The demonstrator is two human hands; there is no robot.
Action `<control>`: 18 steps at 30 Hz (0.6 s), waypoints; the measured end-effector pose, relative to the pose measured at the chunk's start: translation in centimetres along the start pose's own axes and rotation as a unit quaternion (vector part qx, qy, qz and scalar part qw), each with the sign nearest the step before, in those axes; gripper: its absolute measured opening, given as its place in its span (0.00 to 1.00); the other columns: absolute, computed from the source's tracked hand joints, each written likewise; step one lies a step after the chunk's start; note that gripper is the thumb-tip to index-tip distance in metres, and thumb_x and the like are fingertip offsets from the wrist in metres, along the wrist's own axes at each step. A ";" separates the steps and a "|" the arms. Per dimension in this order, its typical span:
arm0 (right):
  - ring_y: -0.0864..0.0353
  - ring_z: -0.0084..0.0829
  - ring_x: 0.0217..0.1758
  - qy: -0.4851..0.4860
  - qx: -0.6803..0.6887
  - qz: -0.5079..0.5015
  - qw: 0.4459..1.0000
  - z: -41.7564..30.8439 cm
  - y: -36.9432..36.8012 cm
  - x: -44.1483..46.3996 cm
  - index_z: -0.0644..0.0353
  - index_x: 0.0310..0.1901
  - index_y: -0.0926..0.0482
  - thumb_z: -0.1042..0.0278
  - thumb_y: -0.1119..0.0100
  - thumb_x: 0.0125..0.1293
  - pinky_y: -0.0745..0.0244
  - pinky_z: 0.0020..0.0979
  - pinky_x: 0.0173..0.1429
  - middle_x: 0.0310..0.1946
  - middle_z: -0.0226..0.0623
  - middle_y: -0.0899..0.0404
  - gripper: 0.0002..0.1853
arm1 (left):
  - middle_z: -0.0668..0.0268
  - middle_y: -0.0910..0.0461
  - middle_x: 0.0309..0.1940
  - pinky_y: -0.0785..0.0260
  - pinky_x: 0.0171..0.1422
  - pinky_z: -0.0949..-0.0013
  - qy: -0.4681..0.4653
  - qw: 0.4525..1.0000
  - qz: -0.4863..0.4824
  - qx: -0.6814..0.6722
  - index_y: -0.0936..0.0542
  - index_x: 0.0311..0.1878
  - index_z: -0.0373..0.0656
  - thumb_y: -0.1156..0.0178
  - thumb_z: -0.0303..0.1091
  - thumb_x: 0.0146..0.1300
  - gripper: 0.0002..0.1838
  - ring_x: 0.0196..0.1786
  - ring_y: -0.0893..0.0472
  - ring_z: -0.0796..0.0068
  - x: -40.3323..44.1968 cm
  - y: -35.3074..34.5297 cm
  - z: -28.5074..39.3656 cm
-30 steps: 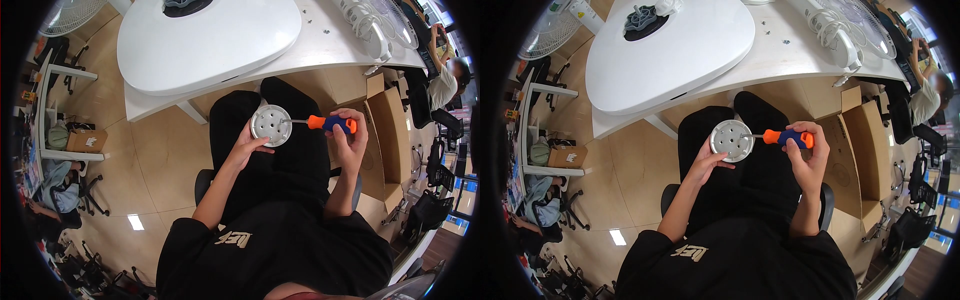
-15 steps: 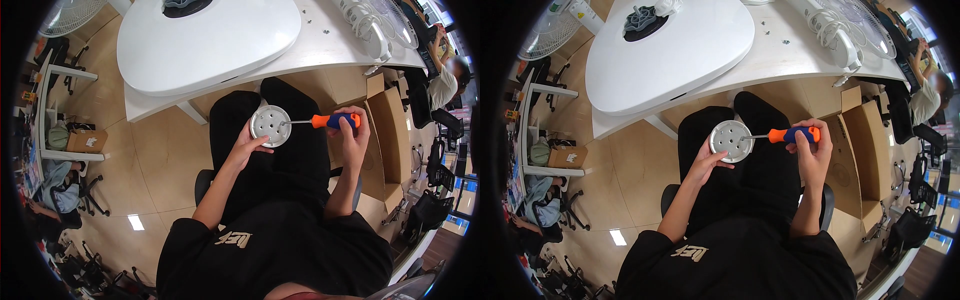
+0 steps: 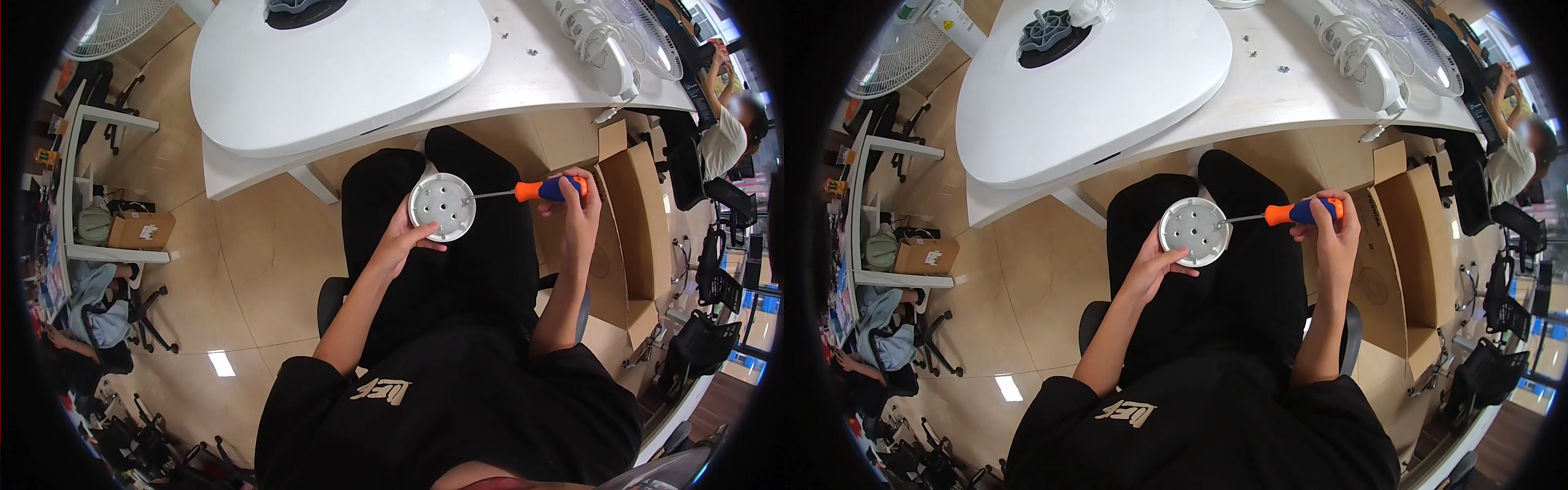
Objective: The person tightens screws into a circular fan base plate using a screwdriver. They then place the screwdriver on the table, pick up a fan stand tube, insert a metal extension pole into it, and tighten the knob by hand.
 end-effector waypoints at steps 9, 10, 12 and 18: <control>0.15 0.27 0.26 0.008 0.006 -0.017 1.000 0.1 -0.6 -0.1 0.65 0.51 0.25 0.70 0.39 0.74 0.20 0.24 0.30 0.38 0.41 0.16 0.10 | 0.56 0.27 0.65 0.12 0.45 0.60 0.005 1.000 0.002 0.004 0.42 0.78 0.42 0.35 0.26 0.66 0.40 0.58 0.17 0.64 0.0 -0.1 0.0; 0.15 0.27 0.27 0.011 0.003 -0.021 1.000 0.1 -0.7 -0.2 0.65 0.51 0.25 0.70 0.40 0.74 0.20 0.24 0.31 0.38 0.41 0.17 0.10 | 0.56 0.27 0.65 0.12 0.46 0.60 0.005 1.000 0.002 0.003 0.42 0.78 0.43 0.35 0.26 0.66 0.40 0.58 0.17 0.64 0.1 -0.1 -0.1; 0.15 0.26 0.28 0.019 0.000 -0.029 0.999 0.0 -0.9 -0.3 0.65 0.51 0.25 0.71 0.40 0.74 0.20 0.24 0.32 0.38 0.41 0.17 0.09 | 0.56 0.27 0.65 0.12 0.46 0.60 0.006 1.000 0.003 0.000 0.42 0.78 0.43 0.35 0.26 0.66 0.40 0.58 0.16 0.63 0.0 0.0 -0.2; 0.16 0.24 0.29 0.042 -0.013 -0.039 0.998 -0.7 -1.5 -1.0 0.65 0.52 0.26 0.73 0.41 0.74 0.20 0.24 0.35 0.41 0.41 0.17 0.09 | 0.57 0.27 0.65 0.12 0.46 0.59 0.012 1.000 0.005 -0.001 0.42 0.78 0.43 0.35 0.26 0.65 0.40 0.58 0.16 0.64 0.1 0.0 -0.2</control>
Point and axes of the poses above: each hand's wrist, its own x-axis towards the middle knuckle, its own y-axis out of the back of the hand, z = x × y, the point moved 4 cm from there along x, towards the middle knuckle
